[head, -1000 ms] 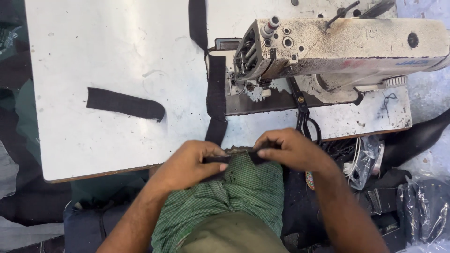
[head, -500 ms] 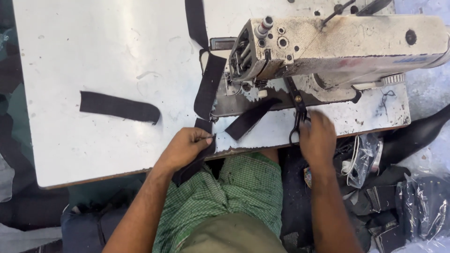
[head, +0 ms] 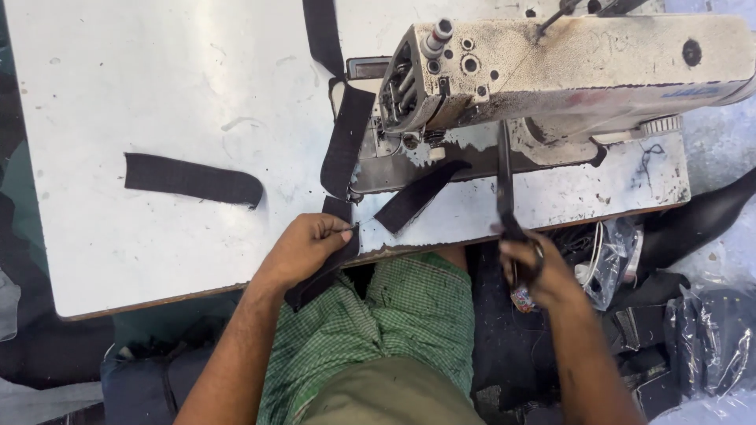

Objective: The person sits at a sewing machine and uses scissors to cut a long strip of black fabric into smaller pieces. They repeatedly cut the fabric, place the pieces on the machine bed, and continue cutting the remaining strip.

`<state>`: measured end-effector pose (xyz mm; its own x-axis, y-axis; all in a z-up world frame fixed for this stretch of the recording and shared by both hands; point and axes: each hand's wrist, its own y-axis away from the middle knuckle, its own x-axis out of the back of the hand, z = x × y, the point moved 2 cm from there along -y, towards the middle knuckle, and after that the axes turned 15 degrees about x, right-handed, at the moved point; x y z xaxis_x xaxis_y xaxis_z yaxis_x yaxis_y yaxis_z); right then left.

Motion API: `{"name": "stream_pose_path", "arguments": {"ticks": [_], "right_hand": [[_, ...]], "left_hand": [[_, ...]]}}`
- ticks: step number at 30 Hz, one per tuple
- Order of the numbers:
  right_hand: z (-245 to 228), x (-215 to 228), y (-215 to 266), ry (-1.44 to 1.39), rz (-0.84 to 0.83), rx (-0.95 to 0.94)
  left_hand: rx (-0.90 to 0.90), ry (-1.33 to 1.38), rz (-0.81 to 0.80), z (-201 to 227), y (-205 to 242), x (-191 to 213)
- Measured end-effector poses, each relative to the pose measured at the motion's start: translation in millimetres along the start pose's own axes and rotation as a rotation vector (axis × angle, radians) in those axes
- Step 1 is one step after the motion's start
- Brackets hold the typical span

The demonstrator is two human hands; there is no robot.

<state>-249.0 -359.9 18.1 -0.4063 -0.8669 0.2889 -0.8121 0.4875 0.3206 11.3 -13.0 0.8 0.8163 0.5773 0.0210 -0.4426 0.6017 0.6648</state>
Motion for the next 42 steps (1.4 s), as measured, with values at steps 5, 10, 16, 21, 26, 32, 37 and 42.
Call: {"name": "stream_pose_path", "arguments": {"ticks": [5,10,16,21,26,32,37,42], "right_hand": [[-6,-51,86,-0.215,-0.066,-0.044],[9,-72,135,-0.578,-0.322,0.076],[10,-102,128,-0.541,-0.693,-0.089],[6,-109,115,-0.284,-0.532,-0.206],[11,-96,124,-0.235,-0.464,-0.213],[24,-81,123,-0.397,-0.255,-0.098],[17,-37,71,-0.231,0.123,-0.094],[-49,-19,11,0.421,0.223,-0.043]], "left_hand": [[0.003,0.017,0.003,-2,-3,0],[-0.027,-0.010,-0.001,2,1,0],[-0.006,0.036,0.014,-2,1,0],[-0.039,-0.007,0.028,-3,-1,-2],[-0.007,-0.024,0.054,3,4,-1],[-0.066,-0.016,0.019,-2,0,1],[-0.065,0.002,0.008,-3,4,1],[-0.099,0.032,0.025,-7,5,0]]}}
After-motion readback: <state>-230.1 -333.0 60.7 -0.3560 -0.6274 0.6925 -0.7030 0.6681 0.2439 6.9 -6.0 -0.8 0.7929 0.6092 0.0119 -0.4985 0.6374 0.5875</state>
